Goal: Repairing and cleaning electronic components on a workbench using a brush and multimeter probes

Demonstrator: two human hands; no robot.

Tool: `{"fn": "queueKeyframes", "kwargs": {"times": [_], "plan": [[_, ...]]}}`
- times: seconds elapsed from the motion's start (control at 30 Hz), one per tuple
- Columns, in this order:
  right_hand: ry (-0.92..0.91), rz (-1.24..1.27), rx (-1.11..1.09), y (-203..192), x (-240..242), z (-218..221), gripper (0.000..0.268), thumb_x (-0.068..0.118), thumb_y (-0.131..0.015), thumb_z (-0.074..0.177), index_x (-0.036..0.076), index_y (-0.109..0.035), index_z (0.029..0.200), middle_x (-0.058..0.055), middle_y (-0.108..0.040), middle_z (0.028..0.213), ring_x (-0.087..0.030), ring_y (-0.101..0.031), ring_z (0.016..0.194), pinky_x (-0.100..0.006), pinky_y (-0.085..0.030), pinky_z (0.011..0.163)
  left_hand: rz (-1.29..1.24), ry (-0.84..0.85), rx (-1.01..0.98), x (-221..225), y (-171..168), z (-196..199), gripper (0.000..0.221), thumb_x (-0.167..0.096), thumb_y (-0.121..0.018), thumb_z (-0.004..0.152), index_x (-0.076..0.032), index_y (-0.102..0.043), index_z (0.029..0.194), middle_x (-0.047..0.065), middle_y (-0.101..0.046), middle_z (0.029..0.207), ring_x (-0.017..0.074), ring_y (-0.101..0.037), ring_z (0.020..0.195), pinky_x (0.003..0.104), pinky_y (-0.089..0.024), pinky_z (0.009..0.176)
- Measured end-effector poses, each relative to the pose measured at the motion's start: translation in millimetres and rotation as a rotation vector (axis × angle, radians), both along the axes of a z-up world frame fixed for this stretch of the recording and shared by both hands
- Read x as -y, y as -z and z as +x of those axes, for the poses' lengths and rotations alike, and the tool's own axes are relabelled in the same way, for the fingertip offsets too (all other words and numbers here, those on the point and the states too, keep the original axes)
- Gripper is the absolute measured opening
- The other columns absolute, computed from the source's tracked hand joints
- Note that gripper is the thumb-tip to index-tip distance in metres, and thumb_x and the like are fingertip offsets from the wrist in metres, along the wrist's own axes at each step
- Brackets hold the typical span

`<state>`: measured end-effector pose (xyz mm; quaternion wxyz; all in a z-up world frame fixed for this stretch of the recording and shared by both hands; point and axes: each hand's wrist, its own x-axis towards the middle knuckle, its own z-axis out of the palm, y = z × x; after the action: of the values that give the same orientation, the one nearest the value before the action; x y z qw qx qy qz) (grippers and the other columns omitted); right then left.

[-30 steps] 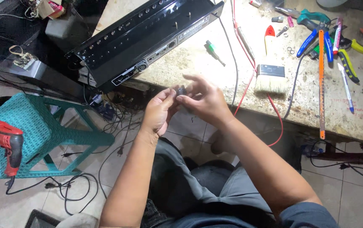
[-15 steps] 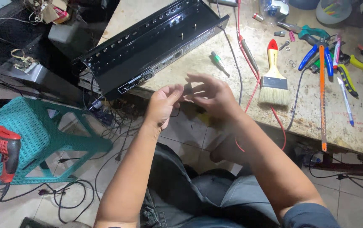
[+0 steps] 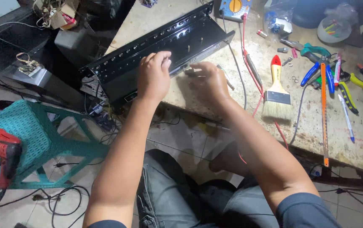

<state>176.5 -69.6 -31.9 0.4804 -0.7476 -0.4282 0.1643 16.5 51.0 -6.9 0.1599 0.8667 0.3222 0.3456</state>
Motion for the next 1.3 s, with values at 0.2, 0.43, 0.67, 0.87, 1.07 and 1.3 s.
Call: {"fn": "queueKeyframes", "kwargs": {"times": [0.2,0.43,0.67,0.87,1.07,1.3], "plan": [[0.062,0.093,0.106,1.6,-11.4,-10.2,0.046,0.006,-0.088,0.072,0.015,-0.076,0.115,-0.014,-0.079,0.099,-0.033,-0.077,0.09,-0.044,-0.065,0.074,-0.388,0.079,-0.236,-22.3,14.5,27.2,0.031,-0.017,-0.055,0.096,-0.024,-0.075,0.118,0.004,-0.078,0.106,0.0298,-0.072,0.11,0.043,-0.056,0.095],[0.197,0.088,0.27,22.3,-23.4,-20.5,0.041,0.044,-0.088,0.08,0.015,-0.071,0.103,-0.007,-0.079,0.085,-0.027,-0.078,0.086,-0.045,-0.062,0.077,-0.392,0.106,-0.292,-19.6,4.7,31.9,0.036,-0.012,-0.053,0.093,-0.021,-0.077,0.118,0.008,-0.078,0.11,0.0343,-0.071,0.111,0.049,-0.055,0.098],[0.269,-0.103,0.37,47.5,-32.3,-21.7,0.037,0.049,-0.077,0.085,0.027,-0.071,0.114,-0.002,-0.079,0.092,-0.029,-0.075,0.093,-0.047,-0.06,0.083,-0.459,0.122,-0.302,-24.0,9.7,34.5,0.038,-0.012,-0.052,0.095,-0.02,-0.075,0.123,0.009,-0.076,0.116,0.0343,-0.068,0.117,0.049,-0.053,0.102],[0.298,-0.047,0.494,66.3,-41.7,-15.1,0.033,0.045,-0.081,0.082,0.024,-0.076,0.107,-0.002,-0.077,0.085,-0.026,-0.074,0.088,-0.042,-0.061,0.079,-0.457,0.168,-0.233,-28.1,17.9,34.9,0.032,-0.012,-0.055,0.097,-0.015,-0.074,0.123,0.015,-0.076,0.115,0.039,-0.067,0.117,0.052,-0.052,0.102],[0.373,-0.046,0.662,71.0,-41.4,-16.0,0.023,0.053,-0.074,0.088,0.033,-0.079,0.096,0.009,-0.07,0.089,-0.017,-0.067,0.09,-0.04,-0.049,0.087,-0.502,0.151,-0.262,-32.6,19.2,34.0,0.031,-0.017,-0.057,0.099,-0.018,-0.074,0.124,0.011,-0.076,0.115,0.0347,-0.068,0.116,0.048,-0.053,0.102],[0.345,-0.026,0.61,77.1,-42.9,-11.9,0.016,0.045,-0.079,0.085,0.034,-0.079,0.097,0.011,-0.068,0.087,-0.015,-0.065,0.094,-0.04,-0.043,0.09,-0.431,0.154,-0.238,-36.6,30.8,41.1,0.029,-0.021,-0.065,0.093,-0.018,-0.076,0.119,0.011,-0.077,0.109,0.0344,-0.071,0.109,0.049,-0.056,0.095]]}}
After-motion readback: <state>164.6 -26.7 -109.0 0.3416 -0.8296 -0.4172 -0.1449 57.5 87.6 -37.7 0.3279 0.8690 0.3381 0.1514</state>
